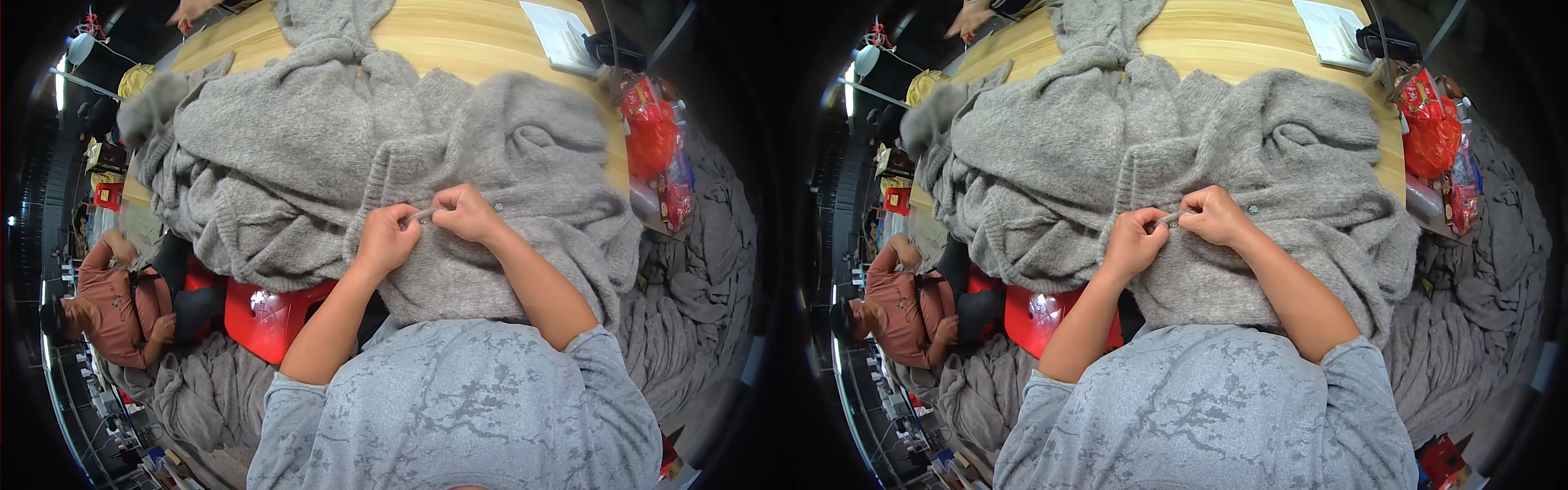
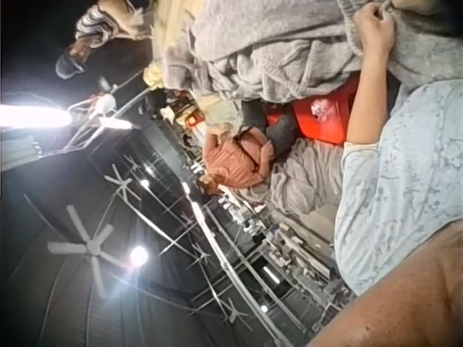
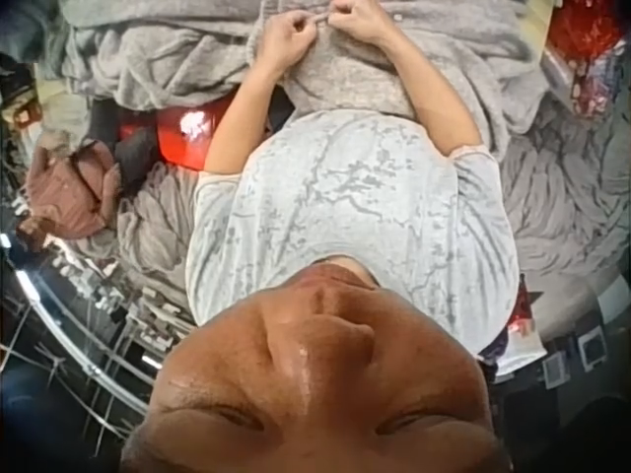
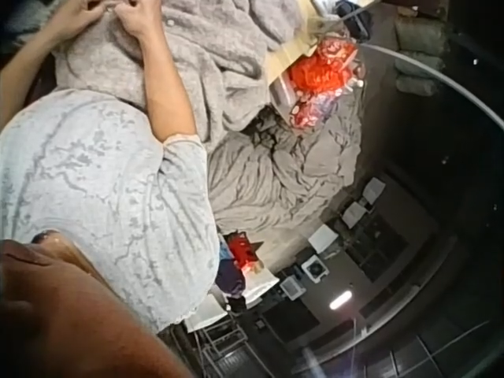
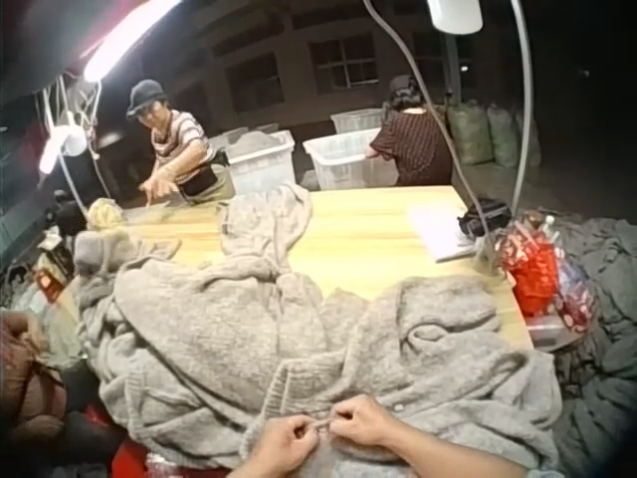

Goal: Inspecting knitted sweaters and removing loose threads or lint by hand at a quality control station.

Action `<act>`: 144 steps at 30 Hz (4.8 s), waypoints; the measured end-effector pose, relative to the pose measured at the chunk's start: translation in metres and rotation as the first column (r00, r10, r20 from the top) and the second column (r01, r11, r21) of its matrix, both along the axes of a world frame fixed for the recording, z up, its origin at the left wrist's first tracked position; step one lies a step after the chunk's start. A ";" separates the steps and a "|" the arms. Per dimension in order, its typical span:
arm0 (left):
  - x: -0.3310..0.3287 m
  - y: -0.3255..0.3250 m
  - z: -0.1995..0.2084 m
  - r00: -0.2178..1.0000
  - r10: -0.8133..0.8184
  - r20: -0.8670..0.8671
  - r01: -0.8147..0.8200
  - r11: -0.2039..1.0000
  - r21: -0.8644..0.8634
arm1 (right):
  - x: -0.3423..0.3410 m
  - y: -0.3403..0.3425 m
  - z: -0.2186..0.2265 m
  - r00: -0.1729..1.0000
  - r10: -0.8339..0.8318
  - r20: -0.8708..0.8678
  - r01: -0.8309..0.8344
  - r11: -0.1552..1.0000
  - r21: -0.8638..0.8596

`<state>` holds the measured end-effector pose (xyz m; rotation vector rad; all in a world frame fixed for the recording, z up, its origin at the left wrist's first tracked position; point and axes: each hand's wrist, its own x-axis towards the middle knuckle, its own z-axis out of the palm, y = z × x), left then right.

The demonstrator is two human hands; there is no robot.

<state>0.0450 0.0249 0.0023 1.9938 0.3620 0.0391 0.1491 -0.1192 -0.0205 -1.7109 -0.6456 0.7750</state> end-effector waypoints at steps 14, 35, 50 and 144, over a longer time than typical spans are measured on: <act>0.003 0.009 0.010 0.959 -0.274 0.066 0.246 0.928 0.279 | -0.004 -0.005 0.008 0.775 0.194 0.602 -0.205 0.977 -0.052; 0.011 0.026 0.014 0.896 -0.444 -0.011 0.440 0.885 0.153 | -0.018 -0.006 0.010 0.707 0.163 0.688 -0.167 0.984 -0.062; 0.006 0.025 0.004 0.944 -0.317 -0.092 0.317 0.948 -0.016 | -0.025 -0.025 0.028 0.919 0.024 0.393 0.003 0.998 -0.066; 0.011 -0.043 -0.014 0.916 -0.374 0.148 0.331 0.910 0.251 | -0.027 -0.066 0.012 0.684 0.104 0.722 0.034 0.984 -0.175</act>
